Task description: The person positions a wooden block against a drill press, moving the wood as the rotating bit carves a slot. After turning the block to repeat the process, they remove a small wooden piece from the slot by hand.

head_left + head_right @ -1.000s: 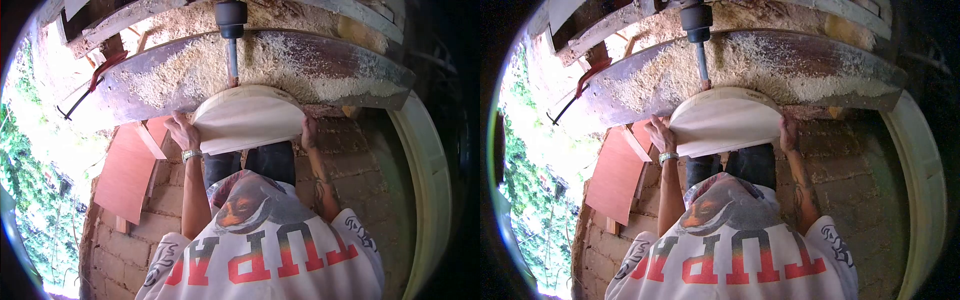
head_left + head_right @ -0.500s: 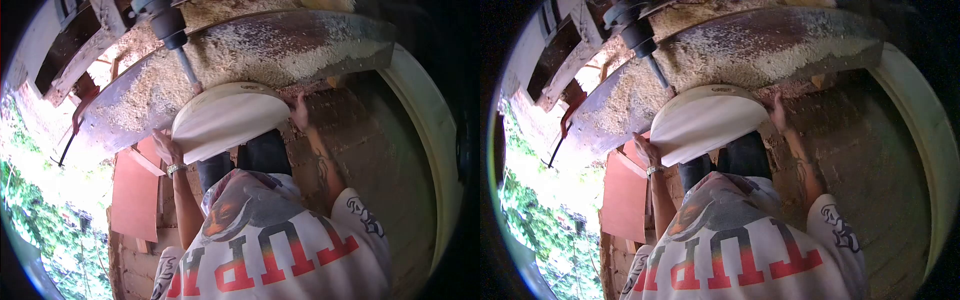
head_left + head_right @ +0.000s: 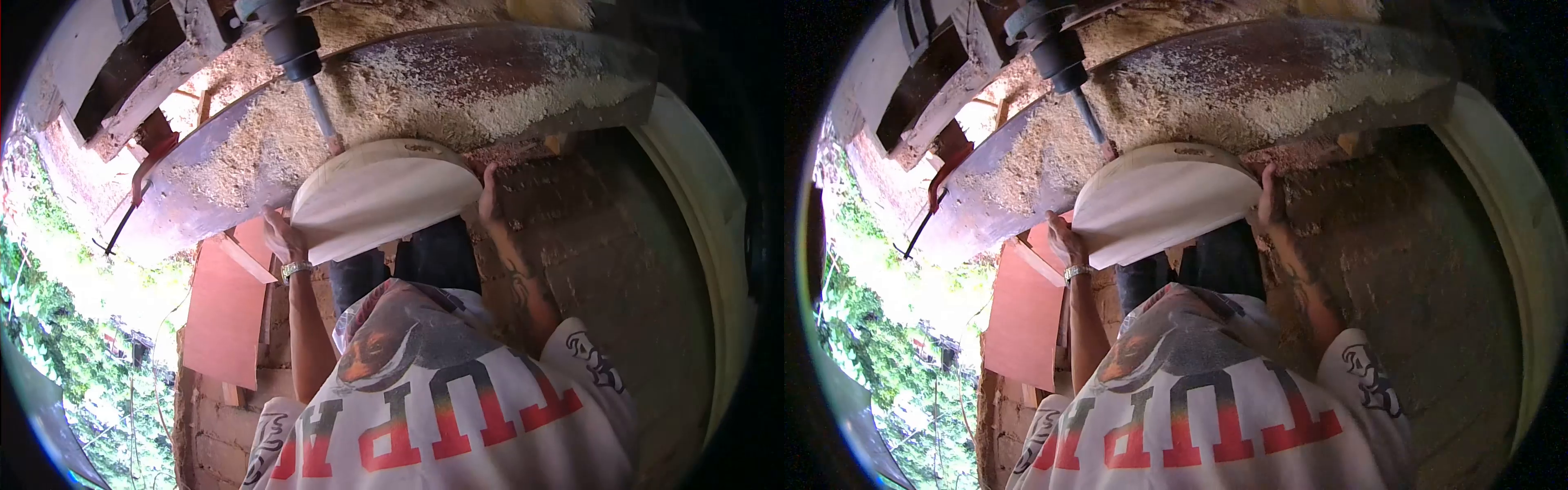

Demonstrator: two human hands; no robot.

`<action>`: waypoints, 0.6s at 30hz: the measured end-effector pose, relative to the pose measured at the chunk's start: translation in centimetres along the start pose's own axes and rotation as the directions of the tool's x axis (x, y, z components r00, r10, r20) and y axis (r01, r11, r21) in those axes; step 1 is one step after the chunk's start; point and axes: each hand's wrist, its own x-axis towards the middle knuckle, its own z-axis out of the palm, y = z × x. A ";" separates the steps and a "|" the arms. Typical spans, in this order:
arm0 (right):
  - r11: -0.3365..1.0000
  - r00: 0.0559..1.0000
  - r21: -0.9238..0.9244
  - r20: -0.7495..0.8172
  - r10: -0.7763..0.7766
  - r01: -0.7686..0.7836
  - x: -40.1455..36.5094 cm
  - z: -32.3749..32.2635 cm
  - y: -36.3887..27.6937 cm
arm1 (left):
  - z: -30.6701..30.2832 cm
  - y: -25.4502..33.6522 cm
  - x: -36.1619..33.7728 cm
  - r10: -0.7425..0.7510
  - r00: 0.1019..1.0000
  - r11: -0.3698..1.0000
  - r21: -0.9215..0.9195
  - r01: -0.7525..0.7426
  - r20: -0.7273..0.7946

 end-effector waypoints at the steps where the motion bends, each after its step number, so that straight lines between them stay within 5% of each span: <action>1: 1.000 0.999 0.023 0.032 0.019 -0.020 0.3 -0.6 0.3 | 0.1 -0.4 0.2 0.009 1.000 1.000 0.003 -0.009 0.002; 2: 0.998 0.997 0.044 0.066 0.040 -0.043 0.5 -1.2 0.8 | 0.1 -0.9 0.4 0.016 1.000 1.000 0.008 -0.016 0.003; 5: 0.929 0.968 -0.288 0.167 -0.188 0.230 0.6 -1.3 -0.2 | -0.2 0.6 -0.6 0.043 0.999 0.999 0.003 -0.043 -0.007; 9: 0.876 0.900 -0.295 0.335 -0.279 0.381 0.8 -0.3 -2.5 | -0.5 2.1 -1.1 -0.016 1.000 1.000 0.007 0.016 0.006; 14: 0.874 0.941 -0.349 0.134 -0.310 0.338 1.7 -1.1 1.1 | -0.9 1.7 -0.9 0.050 0.999 0.997 0.050 -0.051 0.016; 18: 0.910 0.952 -0.279 0.096 -0.290 0.306 1.3 -0.2 -0.2 | -1.9 -0.6 -0.4 -0.009 0.989 0.963 -0.264 0.047 0.146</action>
